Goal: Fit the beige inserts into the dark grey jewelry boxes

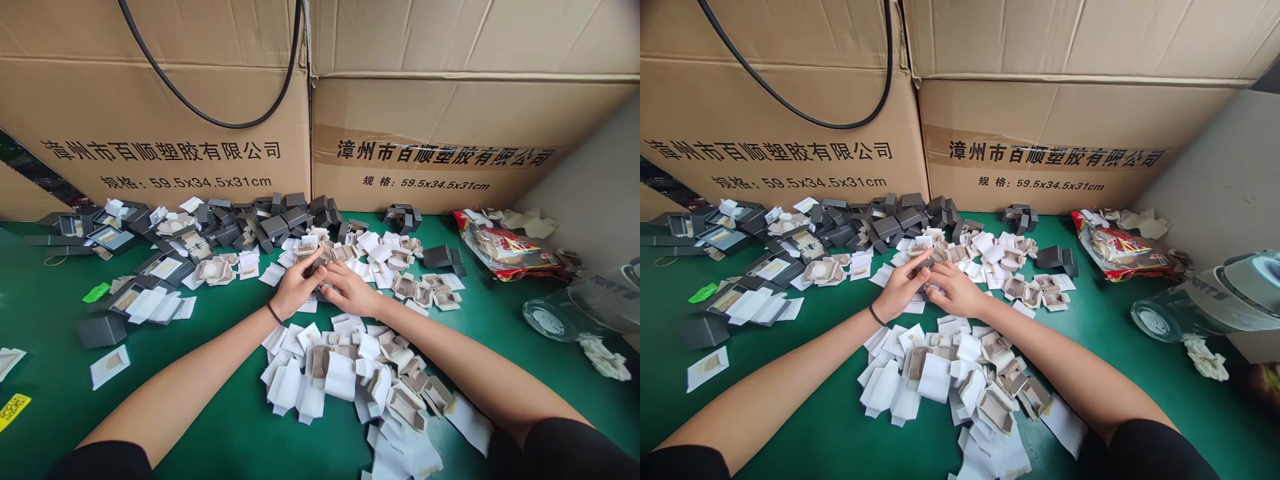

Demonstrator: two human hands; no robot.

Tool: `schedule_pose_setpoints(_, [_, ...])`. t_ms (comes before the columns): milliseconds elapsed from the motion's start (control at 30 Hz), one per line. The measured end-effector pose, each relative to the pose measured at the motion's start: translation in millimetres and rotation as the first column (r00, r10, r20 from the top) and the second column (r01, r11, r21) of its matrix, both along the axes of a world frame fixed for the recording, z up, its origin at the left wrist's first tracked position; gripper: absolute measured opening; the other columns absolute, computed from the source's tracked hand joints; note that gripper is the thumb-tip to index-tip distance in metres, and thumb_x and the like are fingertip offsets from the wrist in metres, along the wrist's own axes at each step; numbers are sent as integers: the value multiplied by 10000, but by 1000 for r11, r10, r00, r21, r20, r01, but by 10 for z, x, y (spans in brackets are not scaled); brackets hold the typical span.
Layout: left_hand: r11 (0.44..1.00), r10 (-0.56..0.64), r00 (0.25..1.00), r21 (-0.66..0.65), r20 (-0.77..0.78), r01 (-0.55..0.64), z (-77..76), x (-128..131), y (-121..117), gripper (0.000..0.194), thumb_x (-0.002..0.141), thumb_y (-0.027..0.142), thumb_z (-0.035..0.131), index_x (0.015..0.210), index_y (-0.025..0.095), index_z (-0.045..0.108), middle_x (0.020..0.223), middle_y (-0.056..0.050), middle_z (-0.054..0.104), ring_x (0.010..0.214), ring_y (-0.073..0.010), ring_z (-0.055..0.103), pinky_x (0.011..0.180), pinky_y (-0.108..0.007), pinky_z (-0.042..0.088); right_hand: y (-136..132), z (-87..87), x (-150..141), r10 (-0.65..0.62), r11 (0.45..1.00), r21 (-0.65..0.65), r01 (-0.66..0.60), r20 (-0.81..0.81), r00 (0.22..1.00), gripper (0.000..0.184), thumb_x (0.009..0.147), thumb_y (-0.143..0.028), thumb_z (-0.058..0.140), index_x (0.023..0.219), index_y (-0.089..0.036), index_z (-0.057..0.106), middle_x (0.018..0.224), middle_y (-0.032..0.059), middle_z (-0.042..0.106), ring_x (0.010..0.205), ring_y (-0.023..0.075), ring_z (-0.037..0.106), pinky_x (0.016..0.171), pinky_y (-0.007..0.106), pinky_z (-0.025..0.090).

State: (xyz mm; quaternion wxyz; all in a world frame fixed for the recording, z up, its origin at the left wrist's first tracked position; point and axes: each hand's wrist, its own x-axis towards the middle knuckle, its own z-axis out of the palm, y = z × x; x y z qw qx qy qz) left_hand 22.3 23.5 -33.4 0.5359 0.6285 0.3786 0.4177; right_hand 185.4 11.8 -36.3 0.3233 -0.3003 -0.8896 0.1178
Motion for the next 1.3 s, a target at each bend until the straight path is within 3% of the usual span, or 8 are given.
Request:
schedule_pose_setpoints(267, [997, 36, 996, -72, 83, -30, -8, 9, 2, 644, 758, 463, 604, 1313, 172, 451, 1303, -106, 528, 1205, -286, 478, 999, -407, 408, -65, 28, -2, -77, 997, 13, 78, -33, 996, 203, 910, -300, 398, 842, -198, 560, 796, 54, 568, 754, 183, 477, 722, 332, 448])
schedule_pose_setpoints(400, [990, 85, 985, -120, 148, -67, -31, 18, 19, 631, 762, 442, 612, 1309, 170, 456, 1265, -115, 558, 1179, -280, 503, 1016, -423, 388, -111, 19, 4, -152, 987, 55, 152, -12, 988, 221, 905, -340, 413, 975, -186, 557, 784, 72, 601, 764, 204, 525, 698, 339, 472])
schedule_pose_setpoints(533, [971, 166, 961, -208, 220, -120, -16, 35, 39, 619, 770, 450, 599, 1303, 166, 462, 1239, -124, 572, 1172, -284, 506, 995, -445, 404, -123, 10, 13, -122, 990, 78, 120, 32, 992, 325, 859, -434, 486, 1058, -179, 508, 949, 125, 619, 913, 246, 560, 778, 387, 490])
schedule_pose_setpoints(700, [966, 181, 955, -224, 237, -127, 26, 33, 32, 608, 770, 446, 600, 1297, 174, 469, 1272, -122, 544, 1196, -278, 485, 995, -436, 403, -84, 7, 10, -84, 993, 87, 81, 32, 996, 258, 867, -323, 507, 1093, -201, 501, 1017, 111, 626, 1065, 247, 523, 879, 421, 472])
schedule_pose_setpoints(867, [962, 171, 952, -251, 255, -106, 46, 16, 14, 642, 765, 456, 601, 1319, 174, 441, 1206, -129, 588, 1180, -281, 494, 963, -443, 434, -75, 20, -14, -30, 998, 59, 30, 1, 1000, 226, 865, -288, 515, 1074, -205, 535, 1038, 95, 636, 1004, 232, 554, 852, 408, 501])
schedule_pose_setpoints(1067, [965, 147, 952, -251, 268, -79, 14, -2, 22, 594, 767, 416, 613, 1294, 182, 470, 1252, -112, 558, 1165, -261, 509, 979, -418, 430, -151, -21, -3, -91, 994, 57, 92, -24, 996, 298, 866, -287, 522, 1151, -202, 523, 1050, 100, 654, 1012, 231, 576, 842, 401, 514])
schedule_pose_setpoints(1300, [987, -34, 974, -148, 224, 68, 11, -72, 47, 642, 753, 376, 640, 1320, 193, 402, 1185, -113, 582, 1119, -247, 541, 1003, -416, 396, -180, -49, 67, -144, 982, 114, 152, -77, 987, 335, 853, -265, 554, 1179, -204, 509, 1124, 117, 629, 1036, 215, 591, 848, 381, 511])
